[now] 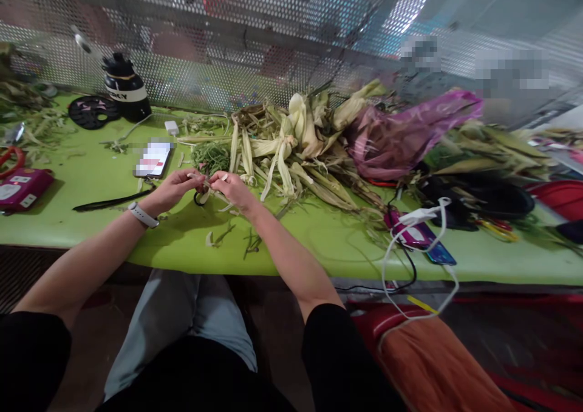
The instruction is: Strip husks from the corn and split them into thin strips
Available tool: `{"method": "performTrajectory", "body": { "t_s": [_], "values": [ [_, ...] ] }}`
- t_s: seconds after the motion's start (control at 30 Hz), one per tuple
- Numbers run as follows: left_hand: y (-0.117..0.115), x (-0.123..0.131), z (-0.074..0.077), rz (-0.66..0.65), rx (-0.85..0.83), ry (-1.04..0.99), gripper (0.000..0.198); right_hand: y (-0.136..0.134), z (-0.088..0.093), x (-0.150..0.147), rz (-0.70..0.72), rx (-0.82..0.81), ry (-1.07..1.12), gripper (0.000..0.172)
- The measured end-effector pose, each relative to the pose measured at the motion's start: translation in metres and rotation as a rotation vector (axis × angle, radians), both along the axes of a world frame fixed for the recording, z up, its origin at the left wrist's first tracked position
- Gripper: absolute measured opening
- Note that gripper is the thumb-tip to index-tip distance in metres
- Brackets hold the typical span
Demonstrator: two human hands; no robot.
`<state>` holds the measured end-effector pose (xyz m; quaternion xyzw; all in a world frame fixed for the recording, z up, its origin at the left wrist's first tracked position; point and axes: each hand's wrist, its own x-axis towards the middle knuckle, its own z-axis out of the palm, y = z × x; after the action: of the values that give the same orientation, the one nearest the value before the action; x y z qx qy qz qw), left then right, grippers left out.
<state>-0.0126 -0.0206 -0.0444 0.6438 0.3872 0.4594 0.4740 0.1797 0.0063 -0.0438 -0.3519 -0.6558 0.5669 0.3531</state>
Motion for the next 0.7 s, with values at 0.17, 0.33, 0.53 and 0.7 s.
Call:
{"method": "performTrajectory", "body": {
  "t_s": [0.17, 0.33, 0.53, 0.7],
  "values": [
    [0.000, 0.002, -0.004, 0.041, 0.008, -0.039, 0.035, 0.000, -0.003, -0.003, -0.042, 0.034, -0.016, 0.009],
    [-0.001, 0.003, -0.006, 0.067, -0.010, -0.106, 0.034, -0.001, -0.004, -0.005, -0.076, 0.023, -0.018, 0.008],
    [-0.005, 0.003, 0.002, 0.028, -0.094, -0.036, 0.046, 0.003, -0.010, -0.004, -0.123, 0.026, 0.088, 0.020],
    [-0.003, 0.001, -0.003, 0.042, 0.003, 0.172, 0.045, 0.011, -0.021, -0.005, -0.152, 0.129, 0.109, 0.031]
  ]
}}
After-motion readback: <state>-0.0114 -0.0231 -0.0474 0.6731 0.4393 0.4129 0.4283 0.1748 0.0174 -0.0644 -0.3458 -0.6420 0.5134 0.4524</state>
